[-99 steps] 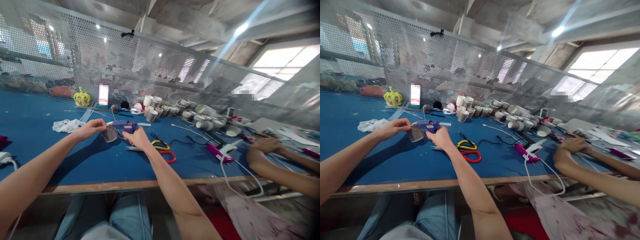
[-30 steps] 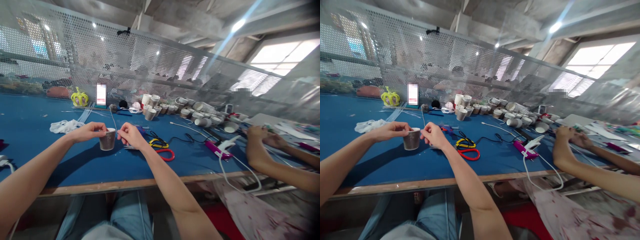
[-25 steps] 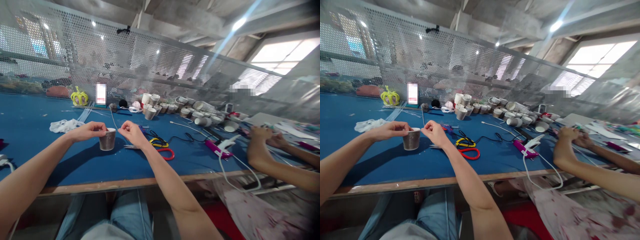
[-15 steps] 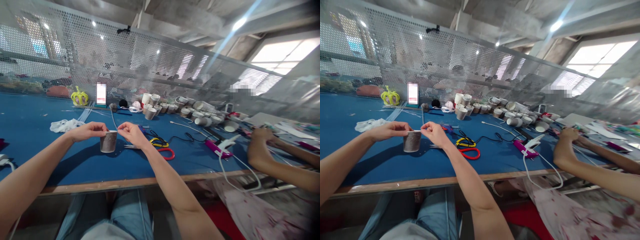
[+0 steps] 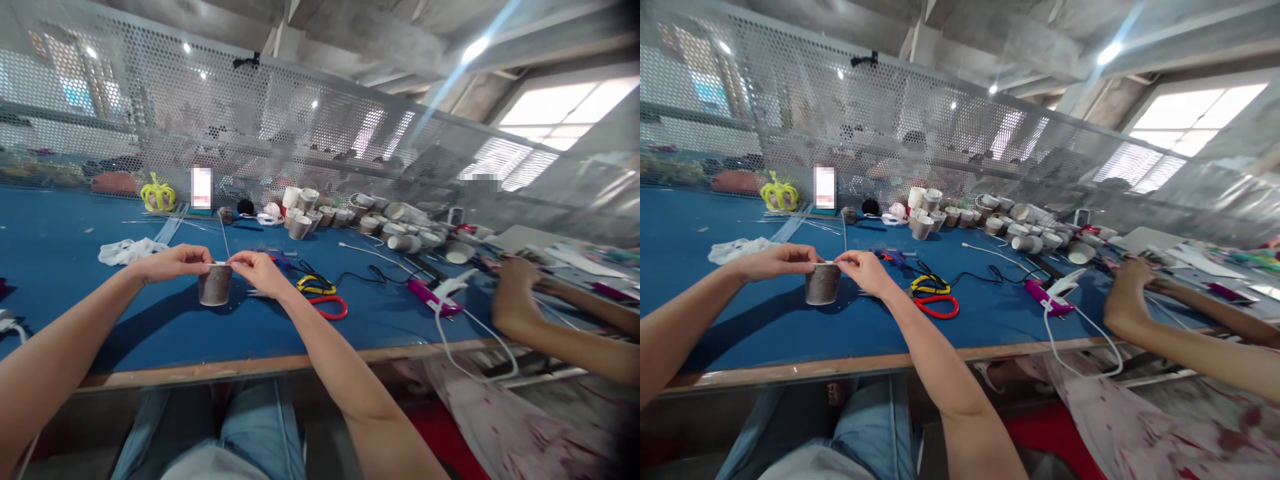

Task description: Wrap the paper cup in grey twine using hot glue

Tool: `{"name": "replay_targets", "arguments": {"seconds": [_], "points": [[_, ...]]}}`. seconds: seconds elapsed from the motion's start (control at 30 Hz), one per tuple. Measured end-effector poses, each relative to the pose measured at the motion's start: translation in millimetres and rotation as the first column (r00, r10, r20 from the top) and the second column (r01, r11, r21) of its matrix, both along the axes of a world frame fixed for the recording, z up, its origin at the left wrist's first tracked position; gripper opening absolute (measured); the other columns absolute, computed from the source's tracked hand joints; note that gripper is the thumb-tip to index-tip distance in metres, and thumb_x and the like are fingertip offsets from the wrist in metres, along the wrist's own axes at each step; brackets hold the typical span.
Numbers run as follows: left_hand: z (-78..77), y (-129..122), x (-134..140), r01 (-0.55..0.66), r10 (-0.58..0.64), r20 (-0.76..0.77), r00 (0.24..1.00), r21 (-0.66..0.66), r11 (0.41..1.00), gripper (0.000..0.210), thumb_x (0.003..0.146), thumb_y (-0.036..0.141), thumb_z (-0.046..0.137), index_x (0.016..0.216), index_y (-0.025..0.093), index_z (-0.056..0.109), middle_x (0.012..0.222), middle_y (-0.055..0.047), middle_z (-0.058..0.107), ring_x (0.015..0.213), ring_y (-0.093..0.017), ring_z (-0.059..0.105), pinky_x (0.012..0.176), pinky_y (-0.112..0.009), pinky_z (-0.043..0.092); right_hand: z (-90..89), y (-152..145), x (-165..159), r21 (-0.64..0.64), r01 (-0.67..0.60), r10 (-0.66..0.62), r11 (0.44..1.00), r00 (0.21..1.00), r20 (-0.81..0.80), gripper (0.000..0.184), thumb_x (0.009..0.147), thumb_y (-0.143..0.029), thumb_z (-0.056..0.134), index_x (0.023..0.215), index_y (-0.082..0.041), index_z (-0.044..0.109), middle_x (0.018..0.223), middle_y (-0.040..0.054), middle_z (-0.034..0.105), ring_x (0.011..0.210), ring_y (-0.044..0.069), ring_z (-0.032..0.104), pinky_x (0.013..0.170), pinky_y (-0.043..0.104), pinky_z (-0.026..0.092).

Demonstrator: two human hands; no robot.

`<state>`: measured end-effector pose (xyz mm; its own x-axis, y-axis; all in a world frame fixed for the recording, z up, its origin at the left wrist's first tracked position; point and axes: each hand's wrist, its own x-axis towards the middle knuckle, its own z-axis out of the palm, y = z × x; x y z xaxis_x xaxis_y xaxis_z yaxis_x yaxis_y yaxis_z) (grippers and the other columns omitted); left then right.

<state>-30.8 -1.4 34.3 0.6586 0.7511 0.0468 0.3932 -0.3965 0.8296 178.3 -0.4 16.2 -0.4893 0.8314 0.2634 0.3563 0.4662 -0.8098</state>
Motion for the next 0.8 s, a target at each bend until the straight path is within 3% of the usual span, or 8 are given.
{"name": "replay_targets", "arguments": {"seconds": [0.3,0.5,0.8], "points": [[4.6,-14,19,-0.126,0.146,-0.113,0.983,0.175,0.977,0.022,0.068,0.038,0.051,0.073,0.016,0.052,0.069,0.001,0.054,0.067,-0.013,0.050,0.061,-0.020,0.038,1.1,-4,-5,0.074,0.027,-0.030,0.997,0.999,0.037,0.020,0.076,-0.024,0.047,0.082,-0.012,0.062,0.057,-0.0026,0.047,0.051,0.007,0.035,0.049,0.019,0.029],[4.1,-16,22,-0.146,0.163,-0.100,0.982,0.160,0.976,0.022,0.068,0.038,0.049,0.069,0.015,0.053,0.066,0.001,0.056,0.064,-0.013,0.050,0.060,-0.021,0.039,5.1,-6,-5,0.074,0.016,-0.019,0.997,0.999,0.036,0.020,0.076,-0.024,0.048,0.081,-0.012,0.063,0.061,-0.0010,0.052,0.054,0.007,0.039,0.053,0.020,0.032],[1.1,-14,21,-0.138,0.149,-0.063,0.987,0.154,0.978,0.019,0.070,0.034,0.049,0.070,0.016,0.052,0.068,0.000,0.056,0.066,-0.012,0.050,0.062,-0.021,0.039,2.4,-6,-7,0.058,0.027,-0.028,0.998,0.999,0.021,0.018,0.076,-0.024,0.047,0.079,-0.011,0.061,0.057,-0.0026,0.047,0.051,0.006,0.036,0.049,0.019,0.029]]}}
